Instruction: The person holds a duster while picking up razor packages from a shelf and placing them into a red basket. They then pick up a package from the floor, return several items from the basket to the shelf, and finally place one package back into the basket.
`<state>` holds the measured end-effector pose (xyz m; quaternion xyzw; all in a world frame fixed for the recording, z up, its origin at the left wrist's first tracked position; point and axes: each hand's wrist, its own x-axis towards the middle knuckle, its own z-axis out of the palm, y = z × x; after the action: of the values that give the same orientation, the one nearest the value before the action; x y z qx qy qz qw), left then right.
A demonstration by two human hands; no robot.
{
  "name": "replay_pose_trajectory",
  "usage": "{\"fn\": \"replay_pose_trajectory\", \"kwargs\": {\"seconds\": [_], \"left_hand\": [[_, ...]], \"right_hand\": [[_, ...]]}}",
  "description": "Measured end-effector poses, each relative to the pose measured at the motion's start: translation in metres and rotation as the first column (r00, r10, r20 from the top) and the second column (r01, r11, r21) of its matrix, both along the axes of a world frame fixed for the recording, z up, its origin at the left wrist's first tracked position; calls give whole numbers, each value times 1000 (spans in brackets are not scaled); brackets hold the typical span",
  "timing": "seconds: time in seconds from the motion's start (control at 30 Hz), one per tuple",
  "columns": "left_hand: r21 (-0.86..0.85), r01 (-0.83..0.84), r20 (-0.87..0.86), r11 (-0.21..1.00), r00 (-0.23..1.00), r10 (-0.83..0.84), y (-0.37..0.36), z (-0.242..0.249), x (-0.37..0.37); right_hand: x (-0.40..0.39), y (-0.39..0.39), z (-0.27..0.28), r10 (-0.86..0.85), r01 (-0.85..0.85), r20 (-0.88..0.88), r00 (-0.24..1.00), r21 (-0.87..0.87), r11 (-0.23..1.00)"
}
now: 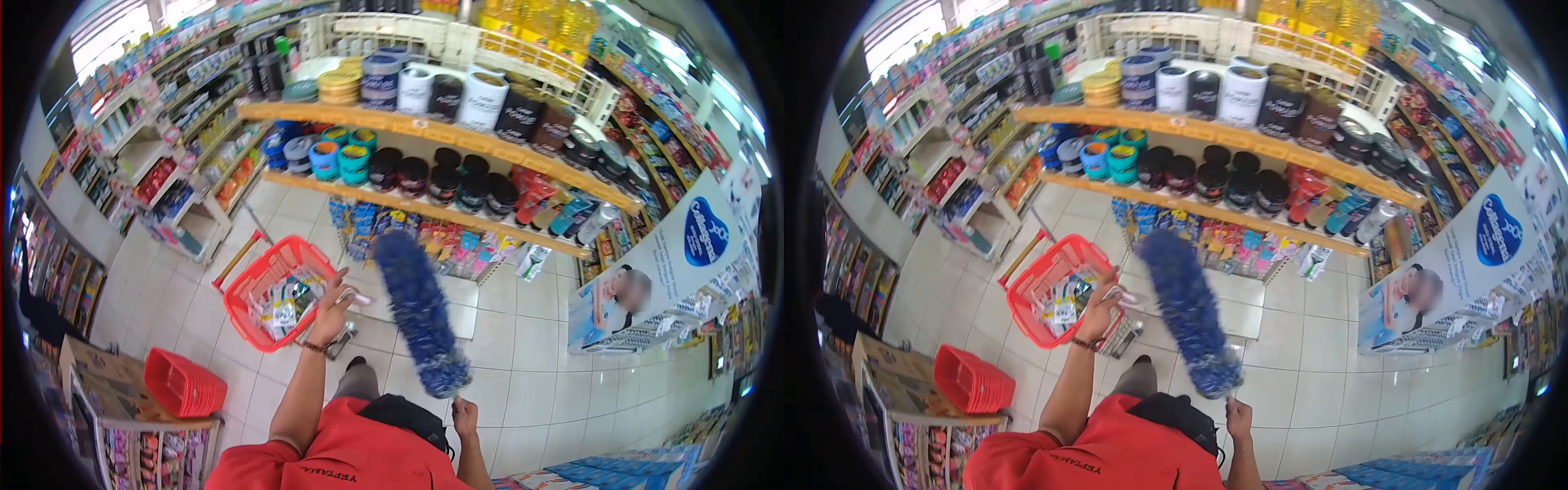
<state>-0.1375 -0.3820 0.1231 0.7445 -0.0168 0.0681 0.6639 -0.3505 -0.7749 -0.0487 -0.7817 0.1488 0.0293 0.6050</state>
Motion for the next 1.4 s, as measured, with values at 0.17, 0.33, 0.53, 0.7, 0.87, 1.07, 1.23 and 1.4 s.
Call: {"fn": "replay_pose_trajectory", "kwargs": {"seconds": [0.17, 0.33, 0.53, 0.7, 0.87, 1.07, 1.23, 1.4], "left_hand": [[-622, -30, -75, 782, 997, -22, 3, -16, 28], [-689, -10, -83, 724, 994, -65, 8, -28, 47], [-474, -20, -276, 881, 953, -127, -21, -50, 69], [-212, -78, -487, 974, 873, -36, -67, -54, 103], [106, 48, -46, 993, 998, -43, -104, -138, 149], [337, 342, -98, 877, 939, -328, -195, -92, 185], [355, 423, -113, 834, 905, -410, -292, -57, 227], [591, 401, -194, 699, 913, -360, -365, -95, 276]], "right_hand": [[25, -3, 18, 284, -289, -201, 938, 6, 957], [20, -8, 25, 153, -209, -220, 963, -257, 943], [22, 10, 35, -17, -92, -333, 943, -309, 946], [35, 28, 17, -9, -40, -291, 957, -160, 986], [37, 39, 11, -192, 30, -405, 894, -373, 927], [15, 48, -11, -523, 312, -477, 706, -454, 835], [-27, 53, -81, -672, 515, -454, 585, -433, 740], [-71, 9, -114, -706, 546, -582, 404, -466, 696]]}}
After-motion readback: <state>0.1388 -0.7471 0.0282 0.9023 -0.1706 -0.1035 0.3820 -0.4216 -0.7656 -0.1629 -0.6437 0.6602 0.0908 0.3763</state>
